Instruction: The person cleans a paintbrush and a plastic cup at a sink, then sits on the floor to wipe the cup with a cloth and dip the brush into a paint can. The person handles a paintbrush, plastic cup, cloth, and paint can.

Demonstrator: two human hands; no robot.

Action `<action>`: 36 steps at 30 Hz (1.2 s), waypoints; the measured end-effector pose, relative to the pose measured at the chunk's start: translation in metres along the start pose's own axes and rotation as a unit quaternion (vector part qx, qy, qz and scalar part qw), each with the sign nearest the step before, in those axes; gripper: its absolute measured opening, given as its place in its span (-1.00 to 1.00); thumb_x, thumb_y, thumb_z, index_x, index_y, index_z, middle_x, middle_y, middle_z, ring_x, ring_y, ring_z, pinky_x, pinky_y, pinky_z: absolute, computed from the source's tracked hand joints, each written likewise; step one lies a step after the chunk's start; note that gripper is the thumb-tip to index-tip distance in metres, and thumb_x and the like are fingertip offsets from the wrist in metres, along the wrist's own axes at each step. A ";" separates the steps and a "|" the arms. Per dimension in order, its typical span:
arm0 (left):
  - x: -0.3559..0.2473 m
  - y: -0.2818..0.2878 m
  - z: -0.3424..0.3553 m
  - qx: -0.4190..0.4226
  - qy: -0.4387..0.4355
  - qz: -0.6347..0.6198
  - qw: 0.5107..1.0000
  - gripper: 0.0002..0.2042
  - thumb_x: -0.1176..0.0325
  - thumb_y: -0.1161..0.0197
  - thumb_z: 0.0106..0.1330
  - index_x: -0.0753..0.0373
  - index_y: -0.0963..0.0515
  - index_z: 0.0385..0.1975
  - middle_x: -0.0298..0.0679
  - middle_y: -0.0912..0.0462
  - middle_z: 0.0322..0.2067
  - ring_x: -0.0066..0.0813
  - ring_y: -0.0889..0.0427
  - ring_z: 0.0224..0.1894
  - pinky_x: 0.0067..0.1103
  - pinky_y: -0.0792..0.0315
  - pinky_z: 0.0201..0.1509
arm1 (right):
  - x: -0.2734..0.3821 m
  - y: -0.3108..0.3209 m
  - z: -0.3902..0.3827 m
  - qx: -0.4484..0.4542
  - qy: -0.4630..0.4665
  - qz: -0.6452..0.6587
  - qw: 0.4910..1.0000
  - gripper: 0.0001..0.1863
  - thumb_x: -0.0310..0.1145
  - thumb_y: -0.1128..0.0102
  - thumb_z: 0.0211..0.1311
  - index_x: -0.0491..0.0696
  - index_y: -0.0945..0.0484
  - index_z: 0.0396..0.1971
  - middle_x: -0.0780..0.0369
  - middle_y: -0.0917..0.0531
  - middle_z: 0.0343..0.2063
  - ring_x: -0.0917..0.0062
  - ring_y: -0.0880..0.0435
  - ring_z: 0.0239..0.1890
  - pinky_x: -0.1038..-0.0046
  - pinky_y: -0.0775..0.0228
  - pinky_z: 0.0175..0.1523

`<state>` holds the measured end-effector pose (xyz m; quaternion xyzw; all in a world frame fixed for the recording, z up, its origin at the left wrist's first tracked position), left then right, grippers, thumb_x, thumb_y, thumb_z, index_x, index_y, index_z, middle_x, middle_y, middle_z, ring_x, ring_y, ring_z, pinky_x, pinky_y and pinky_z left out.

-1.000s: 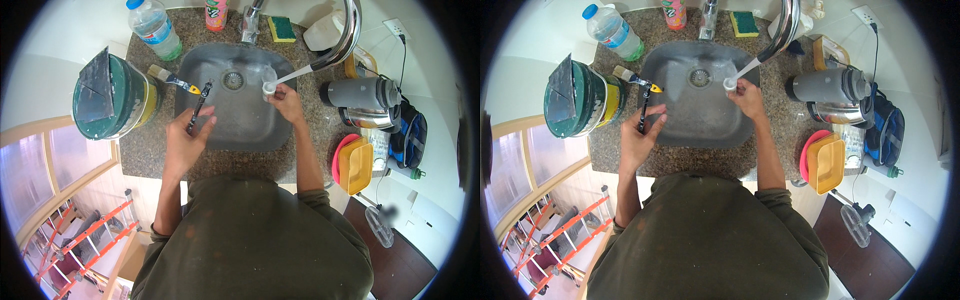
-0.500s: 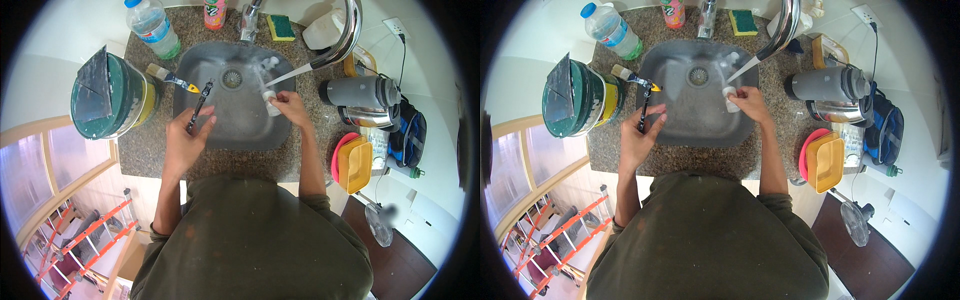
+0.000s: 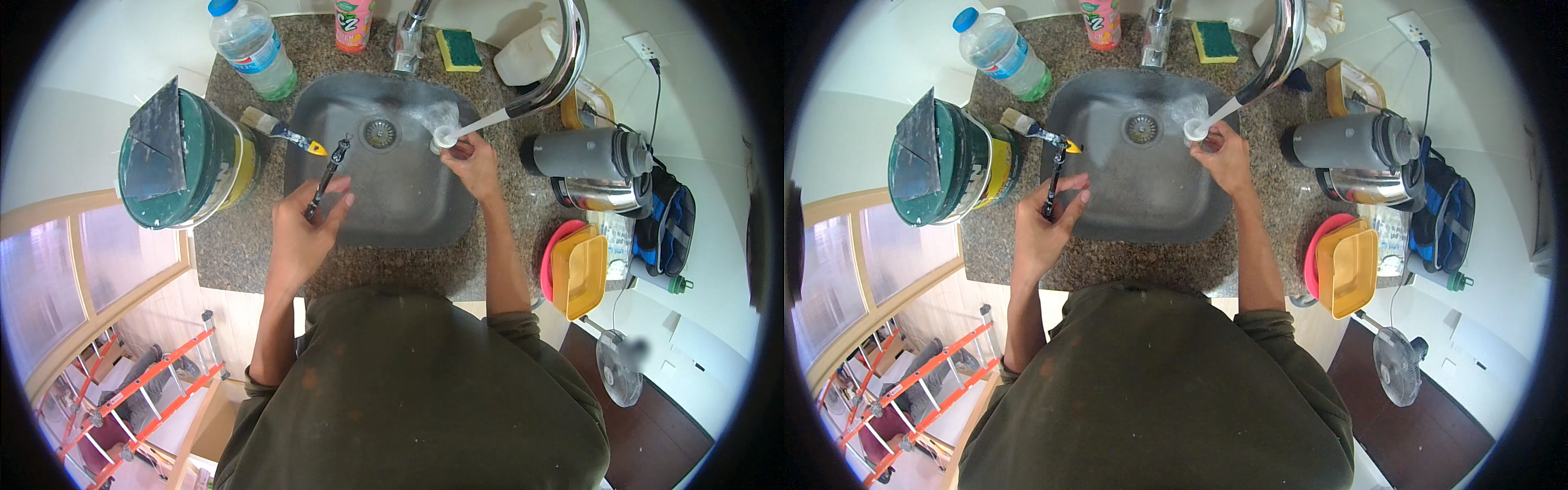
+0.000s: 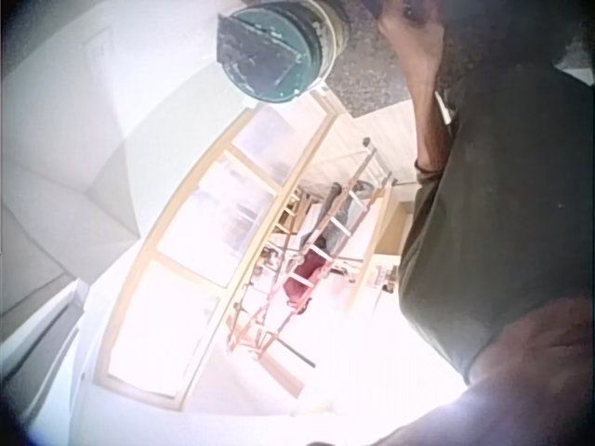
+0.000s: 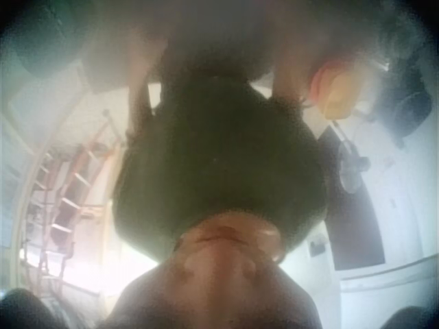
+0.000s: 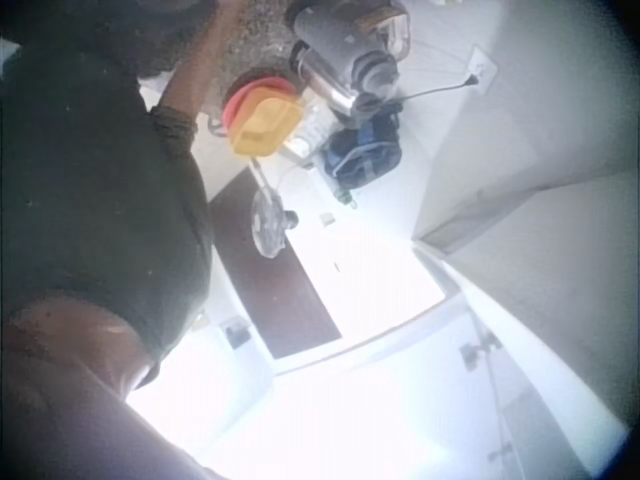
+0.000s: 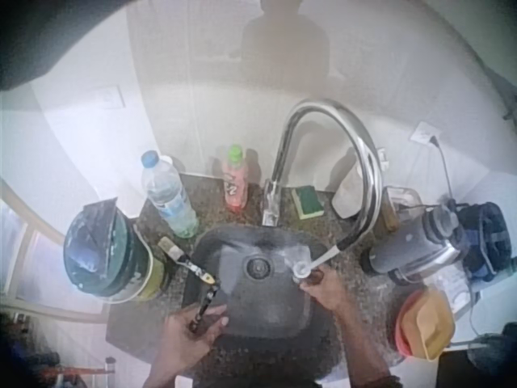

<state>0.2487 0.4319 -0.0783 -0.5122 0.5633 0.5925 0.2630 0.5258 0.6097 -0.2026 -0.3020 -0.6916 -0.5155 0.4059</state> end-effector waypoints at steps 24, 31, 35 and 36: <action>-0.003 -0.001 -0.002 0.002 -0.011 0.012 1.000 -0.76 0.42 -0.41 0.30 0.19 -0.73 -0.05 -0.45 -0.72 -0.40 -0.79 -0.18 -0.61 -0.66 -0.11 -0.55 | 0.052 0.043 -0.016 0.151 -0.112 -0.237 0.953 -0.55 -0.07 -0.45 0.00 -0.23 -0.67 -0.39 0.07 -0.74 -0.42 0.38 -0.75 -0.35 0.34 -0.53 -0.19; -0.009 0.000 0.001 0.020 0.005 0.040 0.999 -0.76 0.42 -0.41 0.29 0.18 -0.73 -0.04 -0.45 -0.72 -0.41 -0.77 -0.19 -0.59 -0.66 -0.13 -0.52 | 0.008 0.024 -0.005 0.047 -0.008 -0.016 0.999 -0.50 -0.31 -0.52 -0.02 -0.25 -0.56 -0.10 0.10 -0.77 -0.28 0.42 -0.79 -0.16 0.41 -0.62 -0.04; -0.005 -0.001 0.003 0.006 -0.008 0.007 1.000 -0.75 0.42 -0.42 0.28 0.18 -0.73 -0.05 -0.43 -0.72 -0.39 -0.76 -0.20 -0.60 -0.66 -0.14 -0.52 | 0.020 0.006 -0.006 -0.024 0.027 0.014 0.999 -0.53 -0.38 -0.51 -0.02 -0.25 -0.55 -0.11 0.11 -0.78 -0.24 0.44 -0.79 -0.12 0.41 -0.63 0.05; -0.006 0.001 0.005 0.006 -0.011 0.020 1.000 -0.75 0.42 -0.42 0.28 0.19 -0.73 -0.05 -0.42 -0.73 -0.38 -0.76 -0.20 -0.60 -0.66 -0.15 -0.52 | 0.025 0.005 -0.006 -0.034 0.033 0.011 0.999 -0.54 -0.40 -0.50 -0.02 -0.25 -0.55 -0.12 0.11 -0.78 -0.23 0.45 -0.79 -0.12 0.41 -0.63 0.06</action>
Point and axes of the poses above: each hand's wrist, its own z-axis towards the middle knuckle, its own y-axis out of the back of the hand, x = y × z, the point moved 2 cm from there along z, towards the middle knuckle
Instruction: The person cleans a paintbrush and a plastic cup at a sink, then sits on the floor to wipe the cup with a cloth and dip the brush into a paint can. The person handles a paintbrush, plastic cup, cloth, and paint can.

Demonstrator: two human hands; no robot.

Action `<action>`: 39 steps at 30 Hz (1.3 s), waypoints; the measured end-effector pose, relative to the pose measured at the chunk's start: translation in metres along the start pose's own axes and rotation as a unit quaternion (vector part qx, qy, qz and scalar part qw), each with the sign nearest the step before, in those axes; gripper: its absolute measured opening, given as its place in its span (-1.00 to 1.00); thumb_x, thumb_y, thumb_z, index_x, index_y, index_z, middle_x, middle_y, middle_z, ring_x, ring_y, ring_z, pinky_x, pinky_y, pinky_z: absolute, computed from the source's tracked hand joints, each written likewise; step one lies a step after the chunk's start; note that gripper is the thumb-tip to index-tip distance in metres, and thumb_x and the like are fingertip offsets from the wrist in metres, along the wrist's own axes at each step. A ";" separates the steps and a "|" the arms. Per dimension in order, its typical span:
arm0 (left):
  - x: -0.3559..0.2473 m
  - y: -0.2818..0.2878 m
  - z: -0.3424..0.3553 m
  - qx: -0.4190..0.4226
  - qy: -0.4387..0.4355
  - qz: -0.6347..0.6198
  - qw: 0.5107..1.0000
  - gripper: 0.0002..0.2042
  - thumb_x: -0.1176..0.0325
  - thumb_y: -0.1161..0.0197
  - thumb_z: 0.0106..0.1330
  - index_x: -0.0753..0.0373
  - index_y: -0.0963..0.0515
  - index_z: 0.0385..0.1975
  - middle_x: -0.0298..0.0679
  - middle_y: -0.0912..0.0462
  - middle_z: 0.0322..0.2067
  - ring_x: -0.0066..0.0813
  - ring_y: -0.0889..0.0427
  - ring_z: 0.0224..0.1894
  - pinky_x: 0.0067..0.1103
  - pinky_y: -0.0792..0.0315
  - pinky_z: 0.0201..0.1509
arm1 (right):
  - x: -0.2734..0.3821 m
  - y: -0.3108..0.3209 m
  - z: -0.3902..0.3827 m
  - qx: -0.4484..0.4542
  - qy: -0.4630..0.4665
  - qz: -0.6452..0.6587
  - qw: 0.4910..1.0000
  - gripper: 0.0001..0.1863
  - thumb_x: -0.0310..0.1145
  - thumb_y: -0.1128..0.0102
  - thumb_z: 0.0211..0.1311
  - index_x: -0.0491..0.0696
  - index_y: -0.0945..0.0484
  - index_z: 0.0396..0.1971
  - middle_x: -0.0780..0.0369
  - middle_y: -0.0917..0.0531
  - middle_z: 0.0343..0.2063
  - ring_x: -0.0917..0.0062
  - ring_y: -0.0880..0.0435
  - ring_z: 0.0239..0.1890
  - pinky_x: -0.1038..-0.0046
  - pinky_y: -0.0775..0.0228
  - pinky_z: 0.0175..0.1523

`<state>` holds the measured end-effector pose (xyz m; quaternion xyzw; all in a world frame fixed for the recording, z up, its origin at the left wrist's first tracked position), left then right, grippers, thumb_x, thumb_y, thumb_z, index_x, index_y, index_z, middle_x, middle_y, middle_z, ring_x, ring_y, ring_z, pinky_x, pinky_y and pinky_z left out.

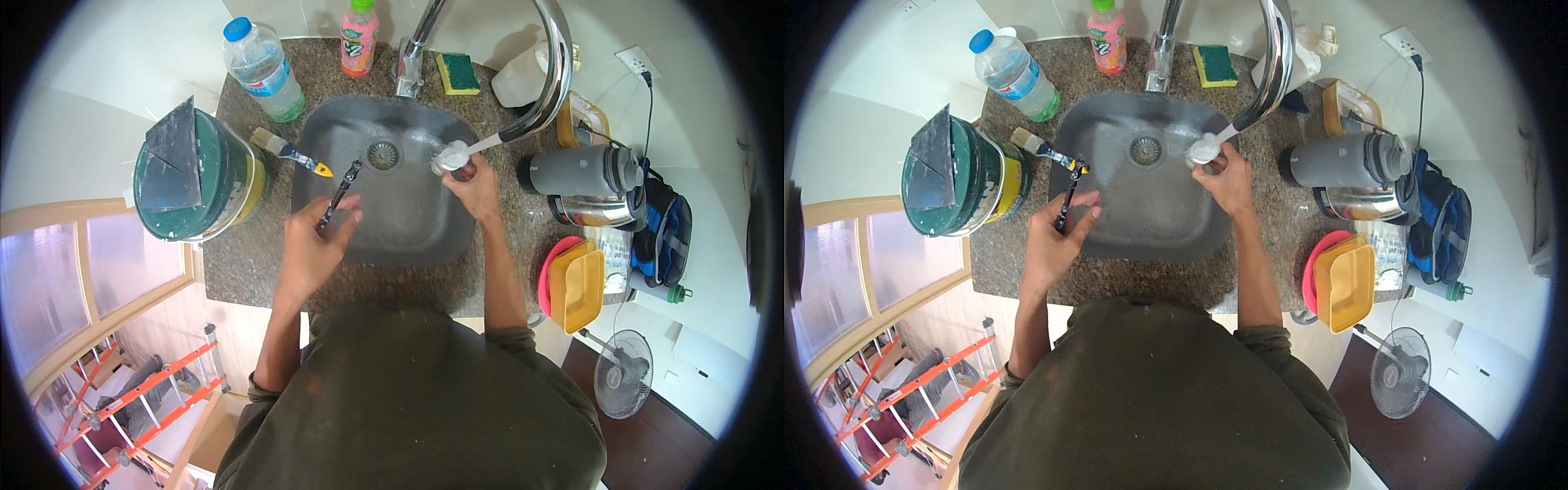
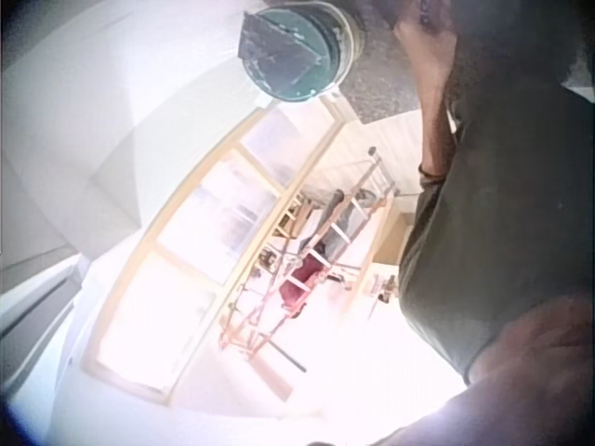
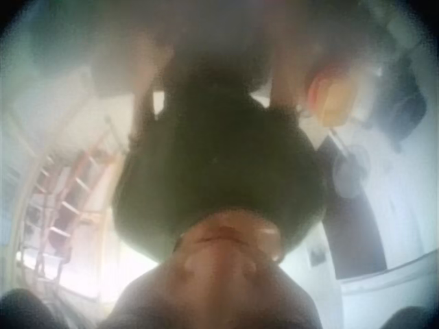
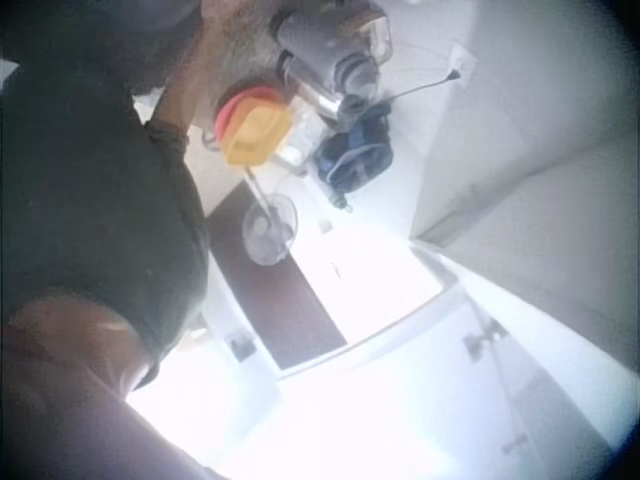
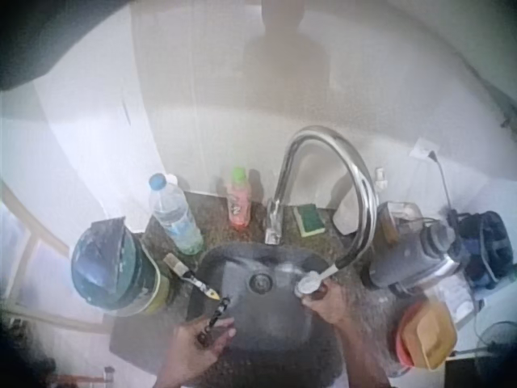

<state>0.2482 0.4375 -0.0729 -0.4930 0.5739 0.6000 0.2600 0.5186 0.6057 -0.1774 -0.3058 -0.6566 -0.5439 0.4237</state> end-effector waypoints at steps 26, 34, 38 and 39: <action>0.007 -0.004 -0.005 -0.007 -0.021 -0.012 1.000 -0.76 0.43 -0.42 0.28 0.20 -0.73 -0.06 -0.43 -0.71 -0.42 -0.76 -0.19 -0.61 -0.65 -0.14 -0.53 | -0.029 -0.012 -0.026 0.087 -0.232 0.034 0.968 -0.57 -0.23 -0.53 0.09 -0.28 -0.66 -0.22 0.20 -0.71 -0.48 0.55 -0.66 -0.51 0.45 -0.50 -0.36; 0.001 -0.004 -0.003 0.003 -0.006 0.002 1.000 -0.75 0.44 -0.42 0.27 0.20 -0.72 -0.05 -0.42 -0.73 -0.39 -0.75 -0.22 -0.59 -0.64 -0.17 -0.52 | -0.002 -0.009 -0.020 -0.026 0.037 -0.182 0.982 -0.58 -0.44 -0.54 -0.04 -0.15 -0.69 -0.11 0.08 -0.69 -0.12 0.23 -0.72 -0.14 0.28 -0.58 0.00; -0.004 -0.002 -0.003 -0.008 0.003 -0.012 1.000 -0.77 0.44 -0.43 0.23 0.22 -0.74 -0.11 -0.26 -0.69 -0.43 -0.61 -0.32 -0.60 -0.57 -0.26 -0.48 | -0.021 -0.012 -0.008 -0.042 0.098 -0.203 0.973 -0.58 -0.46 -0.53 -0.07 -0.16 -0.69 -0.11 0.05 -0.68 -0.11 0.14 -0.71 -0.11 0.25 -0.57 0.03; -0.003 0.000 -0.003 -0.006 0.006 -0.007 1.000 -0.77 0.44 -0.43 0.23 0.22 -0.74 -0.11 -0.26 -0.69 -0.43 -0.61 -0.33 -0.60 -0.57 -0.26 -0.48 | -0.023 -0.012 -0.006 -0.041 0.092 -0.203 0.974 -0.58 -0.46 -0.53 -0.07 -0.17 -0.69 -0.12 0.04 -0.68 -0.10 0.13 -0.71 -0.10 0.24 -0.57 0.04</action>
Point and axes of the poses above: each hand's wrist, its own z-axis towards the middle knuckle, its own y-axis out of the back of the hand, x = y × z, the point moved 2 cm from there along z, towards the middle knuckle
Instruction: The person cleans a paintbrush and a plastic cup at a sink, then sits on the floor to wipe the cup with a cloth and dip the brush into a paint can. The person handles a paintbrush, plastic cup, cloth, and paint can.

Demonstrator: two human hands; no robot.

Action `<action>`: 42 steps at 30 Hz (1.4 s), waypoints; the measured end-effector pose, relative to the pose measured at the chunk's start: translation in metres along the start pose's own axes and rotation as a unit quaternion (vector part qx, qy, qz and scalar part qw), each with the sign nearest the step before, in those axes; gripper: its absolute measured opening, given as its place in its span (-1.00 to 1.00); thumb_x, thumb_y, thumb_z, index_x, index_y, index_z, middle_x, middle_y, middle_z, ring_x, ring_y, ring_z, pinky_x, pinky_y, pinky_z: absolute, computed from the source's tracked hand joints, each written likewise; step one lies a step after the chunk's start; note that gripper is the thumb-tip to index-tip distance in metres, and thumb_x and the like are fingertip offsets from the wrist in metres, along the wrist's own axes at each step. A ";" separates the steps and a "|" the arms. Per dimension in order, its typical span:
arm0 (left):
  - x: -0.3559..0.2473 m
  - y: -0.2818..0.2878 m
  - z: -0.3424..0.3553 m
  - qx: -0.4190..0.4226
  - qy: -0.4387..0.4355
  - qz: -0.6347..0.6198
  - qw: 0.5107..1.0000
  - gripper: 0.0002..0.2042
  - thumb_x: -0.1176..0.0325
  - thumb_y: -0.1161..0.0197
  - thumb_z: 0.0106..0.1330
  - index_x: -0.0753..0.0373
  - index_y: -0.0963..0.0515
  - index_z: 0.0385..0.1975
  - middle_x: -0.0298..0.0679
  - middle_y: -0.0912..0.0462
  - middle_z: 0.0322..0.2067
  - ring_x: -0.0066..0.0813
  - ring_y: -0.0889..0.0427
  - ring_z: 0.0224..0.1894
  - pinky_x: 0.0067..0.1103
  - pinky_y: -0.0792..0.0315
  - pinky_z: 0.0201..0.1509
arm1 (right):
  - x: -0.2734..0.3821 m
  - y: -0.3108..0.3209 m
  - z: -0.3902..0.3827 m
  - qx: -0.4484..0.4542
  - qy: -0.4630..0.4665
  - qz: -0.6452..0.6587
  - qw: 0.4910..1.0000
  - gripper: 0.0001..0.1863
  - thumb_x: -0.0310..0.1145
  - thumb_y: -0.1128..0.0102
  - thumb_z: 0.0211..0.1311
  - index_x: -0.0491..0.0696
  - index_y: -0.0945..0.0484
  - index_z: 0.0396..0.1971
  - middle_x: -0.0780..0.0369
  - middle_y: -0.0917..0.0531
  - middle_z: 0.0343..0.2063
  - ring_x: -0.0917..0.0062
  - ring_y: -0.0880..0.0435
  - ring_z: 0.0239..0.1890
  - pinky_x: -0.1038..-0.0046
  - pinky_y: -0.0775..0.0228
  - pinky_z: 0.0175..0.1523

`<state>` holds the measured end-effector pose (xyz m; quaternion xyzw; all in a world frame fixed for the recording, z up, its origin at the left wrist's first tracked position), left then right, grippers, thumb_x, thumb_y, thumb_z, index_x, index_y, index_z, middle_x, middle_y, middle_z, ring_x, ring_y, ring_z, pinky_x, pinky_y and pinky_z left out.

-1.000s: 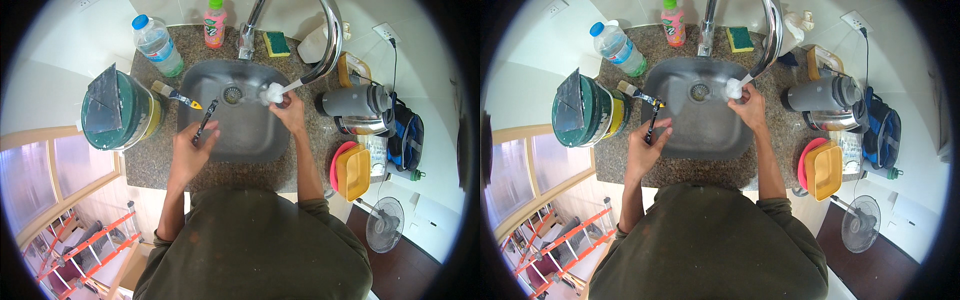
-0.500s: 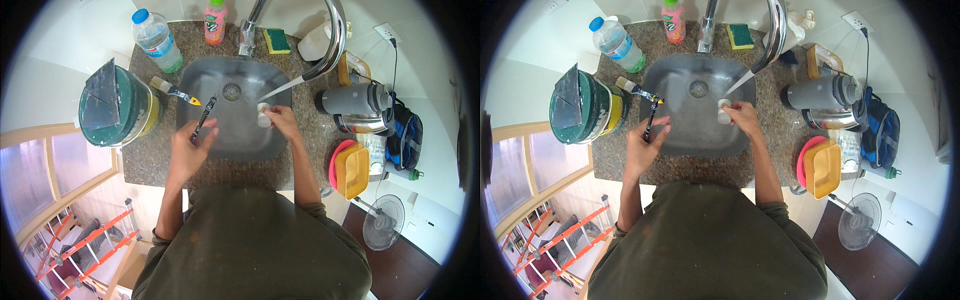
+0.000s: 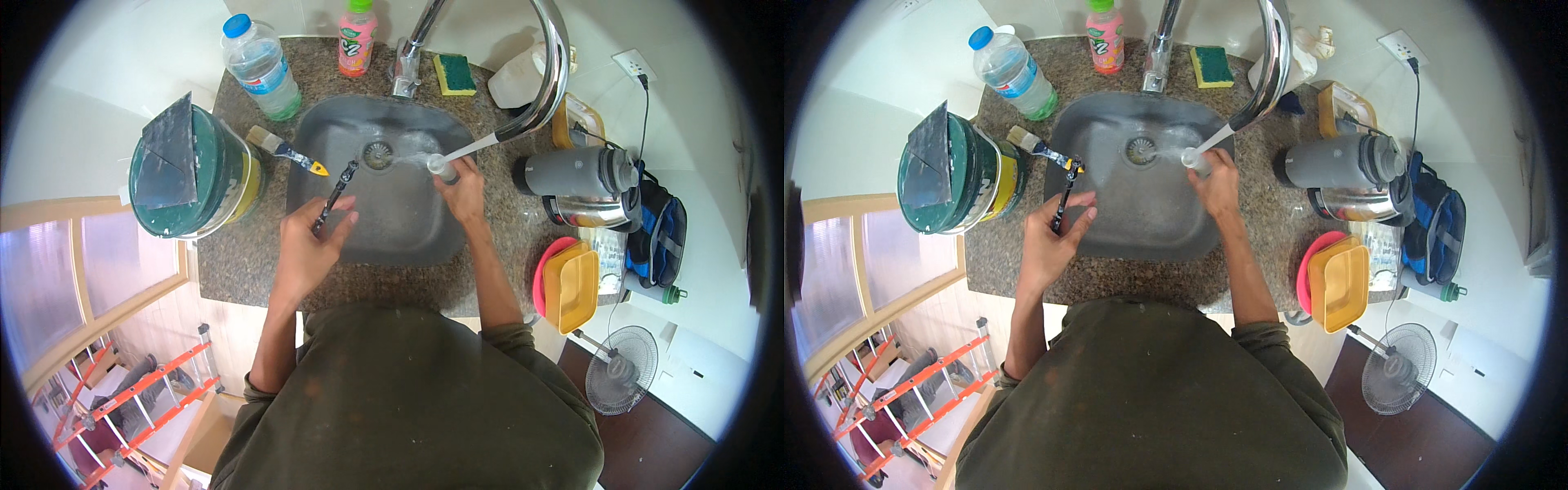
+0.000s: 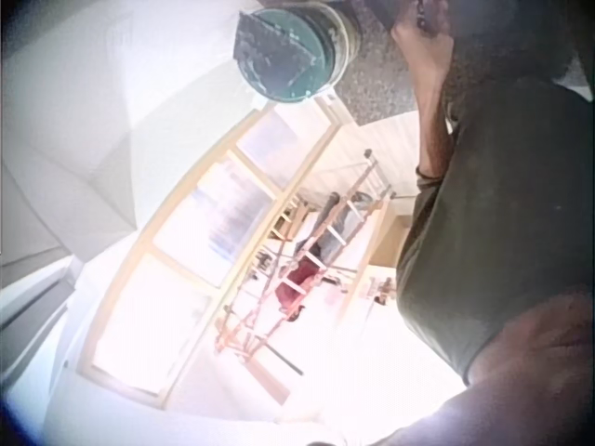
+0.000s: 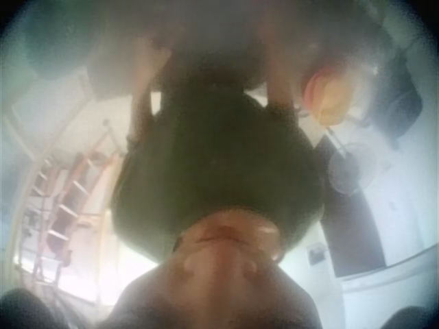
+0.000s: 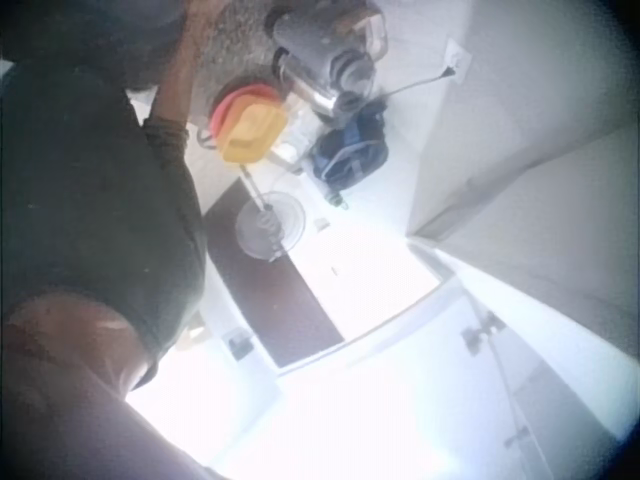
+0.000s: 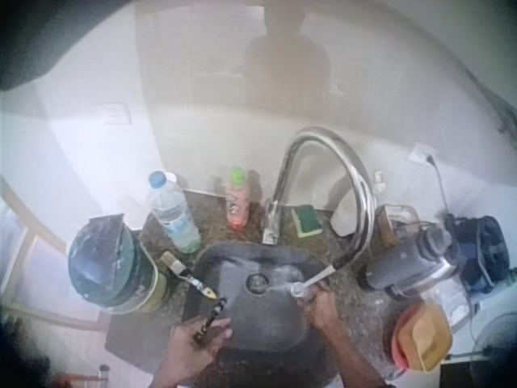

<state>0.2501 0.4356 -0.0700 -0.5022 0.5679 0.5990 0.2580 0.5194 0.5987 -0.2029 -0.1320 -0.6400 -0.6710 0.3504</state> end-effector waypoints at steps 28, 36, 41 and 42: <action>0.002 0.007 -0.006 -0.019 -0.031 -0.020 0.999 -0.75 0.45 -0.44 0.25 0.21 -0.73 -0.07 -0.40 -0.64 -0.45 -0.74 -0.24 -0.60 -0.65 -0.16 -0.52 | 0.003 0.016 -0.003 -0.008 -0.014 -0.014 1.000 -0.54 -0.37 -0.55 -0.03 -0.21 -0.69 -0.09 0.08 -0.71 -0.13 0.25 -0.74 -0.15 0.32 -0.60 -0.04; 0.002 0.010 -0.008 -0.014 -0.029 -0.022 0.999 -0.74 0.45 -0.43 0.27 0.20 -0.72 -0.04 -0.37 -0.72 -0.37 -0.74 -0.23 -0.61 -0.64 -0.17 -0.53 | -0.018 -0.022 -0.019 0.134 -0.266 0.279 0.913 -0.51 -0.27 -0.56 0.11 -0.31 -0.64 -0.09 0.12 -0.71 -0.17 0.45 -0.74 -0.17 0.38 -0.61 -0.07; 0.005 0.008 -0.009 -0.022 -0.017 -0.035 0.999 -0.74 0.45 -0.41 0.29 0.20 -0.72 -0.03 -0.38 -0.73 -0.38 -0.77 -0.21 -0.63 -0.66 -0.15 -0.54 | 0.000 -0.032 -0.032 0.127 -0.386 0.520 0.751 -0.50 -0.26 -0.52 0.19 -0.38 -0.60 -0.09 0.12 -0.69 -0.16 0.51 -0.71 -0.17 0.46 -0.63 -0.11; 0.005 0.007 -0.010 -0.018 -0.013 -0.032 0.999 -0.74 0.45 -0.41 0.29 0.20 -0.72 -0.02 -0.40 -0.72 -0.39 -0.78 -0.21 -0.63 -0.67 -0.14 -0.55 | -0.002 -0.037 -0.034 0.109 -0.371 0.512 0.767 -0.52 -0.27 -0.52 0.19 -0.35 -0.61 -0.09 0.13 -0.69 -0.15 0.52 -0.71 -0.17 0.49 -0.63 -0.11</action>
Point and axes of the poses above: each hand's wrist, its own z-axis towards the middle knuckle, its own y-axis out of the back of the hand, x = y × z, the point moved 2 cm from there along z, towards the middle knuckle
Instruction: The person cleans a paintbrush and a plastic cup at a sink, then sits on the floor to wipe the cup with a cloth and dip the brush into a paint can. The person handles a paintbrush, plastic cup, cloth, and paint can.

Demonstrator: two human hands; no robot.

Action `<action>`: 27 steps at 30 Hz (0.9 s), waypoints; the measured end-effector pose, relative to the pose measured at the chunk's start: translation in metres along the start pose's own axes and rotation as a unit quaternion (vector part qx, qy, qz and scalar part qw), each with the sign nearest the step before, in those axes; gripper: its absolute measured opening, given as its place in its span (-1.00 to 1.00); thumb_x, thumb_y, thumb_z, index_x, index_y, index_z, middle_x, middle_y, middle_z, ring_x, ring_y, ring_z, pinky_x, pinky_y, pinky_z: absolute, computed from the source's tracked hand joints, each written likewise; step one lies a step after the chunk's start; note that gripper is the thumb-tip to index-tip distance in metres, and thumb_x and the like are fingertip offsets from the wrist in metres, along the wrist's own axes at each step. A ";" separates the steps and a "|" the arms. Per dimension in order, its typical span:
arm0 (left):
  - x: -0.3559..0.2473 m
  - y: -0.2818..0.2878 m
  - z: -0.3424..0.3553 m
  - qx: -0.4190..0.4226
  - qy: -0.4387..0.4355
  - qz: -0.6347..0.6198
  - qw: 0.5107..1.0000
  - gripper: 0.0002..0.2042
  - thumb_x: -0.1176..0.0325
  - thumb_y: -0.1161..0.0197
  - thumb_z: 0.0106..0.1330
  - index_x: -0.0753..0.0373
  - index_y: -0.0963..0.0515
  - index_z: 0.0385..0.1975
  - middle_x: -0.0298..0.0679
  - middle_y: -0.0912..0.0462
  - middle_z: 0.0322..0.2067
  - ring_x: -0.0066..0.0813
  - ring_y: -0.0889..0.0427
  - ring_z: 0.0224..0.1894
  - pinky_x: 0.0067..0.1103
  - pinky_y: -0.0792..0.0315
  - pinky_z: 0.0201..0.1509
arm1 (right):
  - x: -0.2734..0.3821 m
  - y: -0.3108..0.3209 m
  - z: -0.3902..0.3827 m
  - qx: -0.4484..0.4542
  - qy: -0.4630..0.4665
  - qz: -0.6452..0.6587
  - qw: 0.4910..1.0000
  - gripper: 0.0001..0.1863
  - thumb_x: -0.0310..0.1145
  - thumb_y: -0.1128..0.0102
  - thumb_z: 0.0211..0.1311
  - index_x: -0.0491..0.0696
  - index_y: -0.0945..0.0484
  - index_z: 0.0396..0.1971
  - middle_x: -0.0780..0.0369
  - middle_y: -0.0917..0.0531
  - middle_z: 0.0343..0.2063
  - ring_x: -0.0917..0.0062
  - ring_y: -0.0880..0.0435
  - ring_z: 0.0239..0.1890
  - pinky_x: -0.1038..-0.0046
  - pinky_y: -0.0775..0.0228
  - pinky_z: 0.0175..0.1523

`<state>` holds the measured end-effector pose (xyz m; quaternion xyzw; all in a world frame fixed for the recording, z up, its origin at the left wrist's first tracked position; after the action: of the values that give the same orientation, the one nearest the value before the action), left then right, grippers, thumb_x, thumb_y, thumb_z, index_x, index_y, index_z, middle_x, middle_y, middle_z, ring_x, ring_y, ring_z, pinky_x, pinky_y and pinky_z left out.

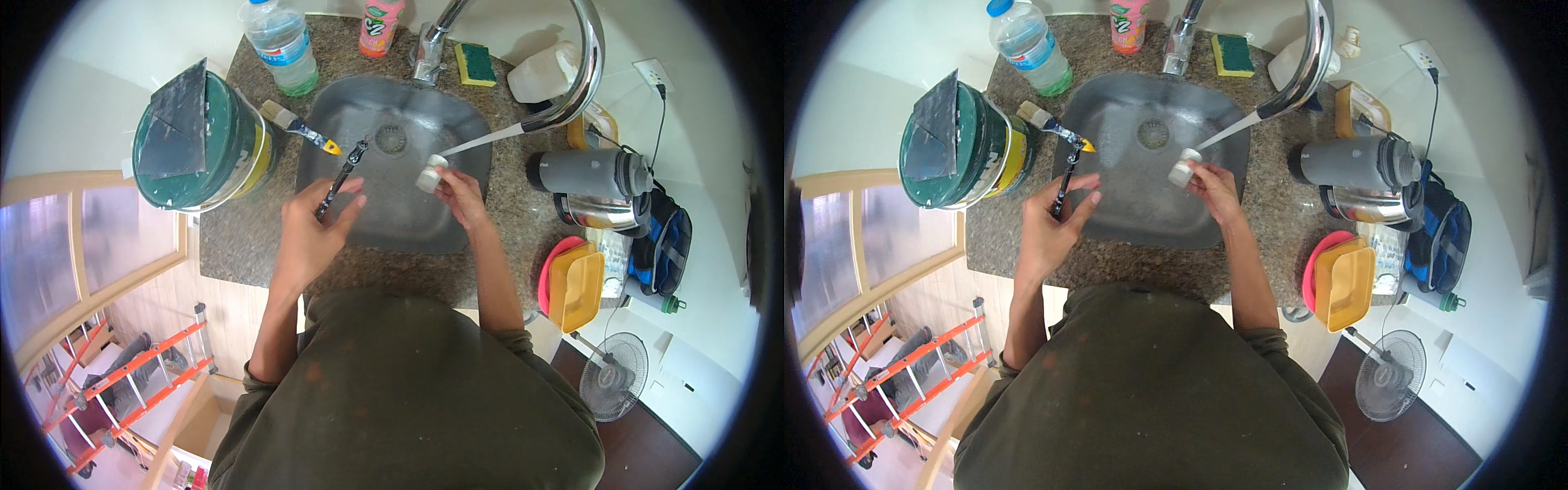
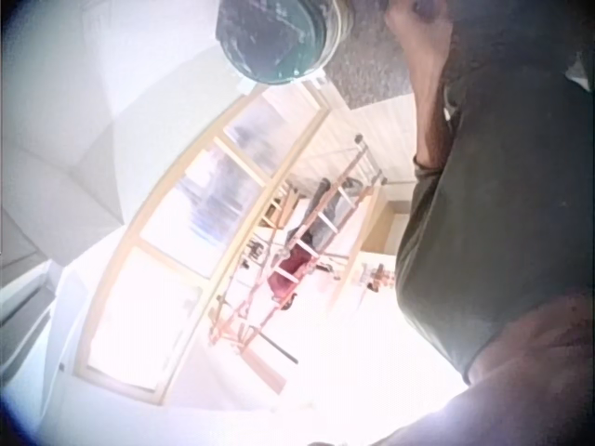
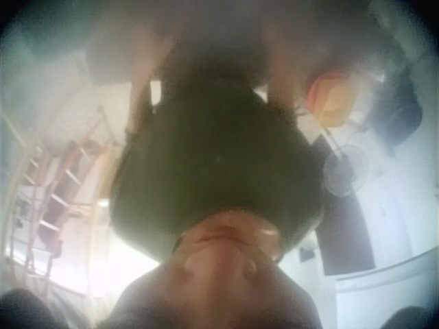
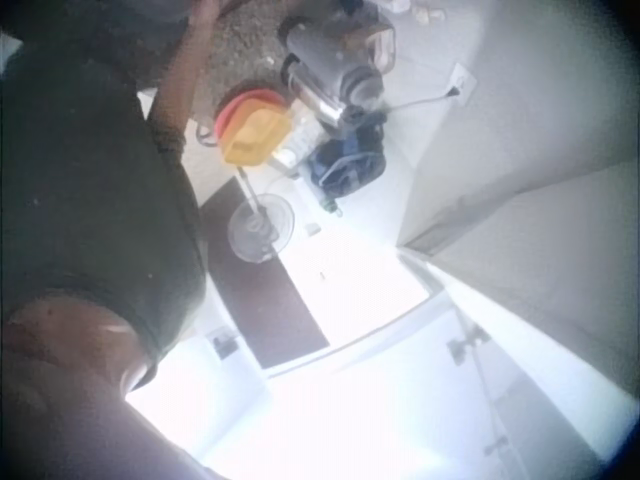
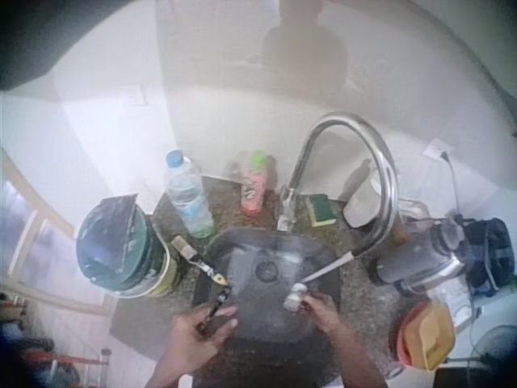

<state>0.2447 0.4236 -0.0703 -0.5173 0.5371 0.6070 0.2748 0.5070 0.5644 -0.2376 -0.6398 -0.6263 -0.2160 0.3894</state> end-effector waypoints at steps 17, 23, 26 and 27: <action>-0.012 0.001 0.002 0.015 0.027 0.022 0.999 -0.74 0.47 -0.42 0.25 0.21 -0.72 -0.05 -0.29 -0.76 -0.30 -0.70 -0.36 -0.58 -0.63 -0.27 -0.48 | -0.009 0.008 0.027 -0.105 0.201 -0.158 0.961 -0.65 -0.38 -0.57 0.12 -0.21 -0.68 -0.15 0.26 -0.75 -0.33 0.65 -0.68 -0.29 0.56 -0.54 -0.14; -0.010 0.001 0.001 0.015 0.013 0.019 1.000 -0.74 0.46 -0.42 0.27 0.20 -0.72 -0.04 -0.34 -0.74 -0.33 -0.74 -0.29 -0.60 -0.65 -0.20 -0.52 | 0.009 0.000 0.022 -0.095 0.256 -0.165 0.948 -0.62 -0.38 -0.56 0.11 -0.23 -0.66 -0.12 0.20 -0.77 -0.23 0.60 -0.73 -0.17 0.49 -0.59 -0.03; -0.006 -0.001 0.001 0.009 -0.006 0.018 1.000 -0.74 0.45 -0.41 0.30 0.19 -0.72 -0.02 -0.43 -0.73 -0.37 -0.83 -0.18 -0.62 -0.70 -0.09 -0.56 | 0.015 -0.001 0.018 -0.099 0.275 -0.198 0.936 -0.58 -0.39 -0.57 0.08 -0.25 -0.64 -0.10 0.14 -0.77 -0.21 0.52 -0.75 -0.14 0.42 -0.61 0.00; -0.006 -0.001 0.002 0.010 -0.003 0.011 1.000 -0.74 0.45 -0.41 0.30 0.19 -0.72 -0.02 -0.44 -0.72 -0.38 -0.82 -0.18 -0.62 -0.69 -0.08 -0.56 | 0.013 0.006 0.020 -0.113 0.284 -0.256 0.917 -0.57 -0.39 -0.57 0.06 -0.24 -0.64 -0.09 0.12 -0.77 -0.21 0.47 -0.76 -0.15 0.39 -0.61 0.01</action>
<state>0.2469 0.4268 -0.0650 -0.5062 0.5482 0.6064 0.2748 0.5100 0.5887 -0.2408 -0.4094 -0.6027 -0.5507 0.4073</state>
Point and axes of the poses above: each hand's wrist, its own z-axis towards the middle knuckle, its own y-axis out of the back of the hand, x = y × z, the point moved 2 cm from there along z, towards the middle knuckle
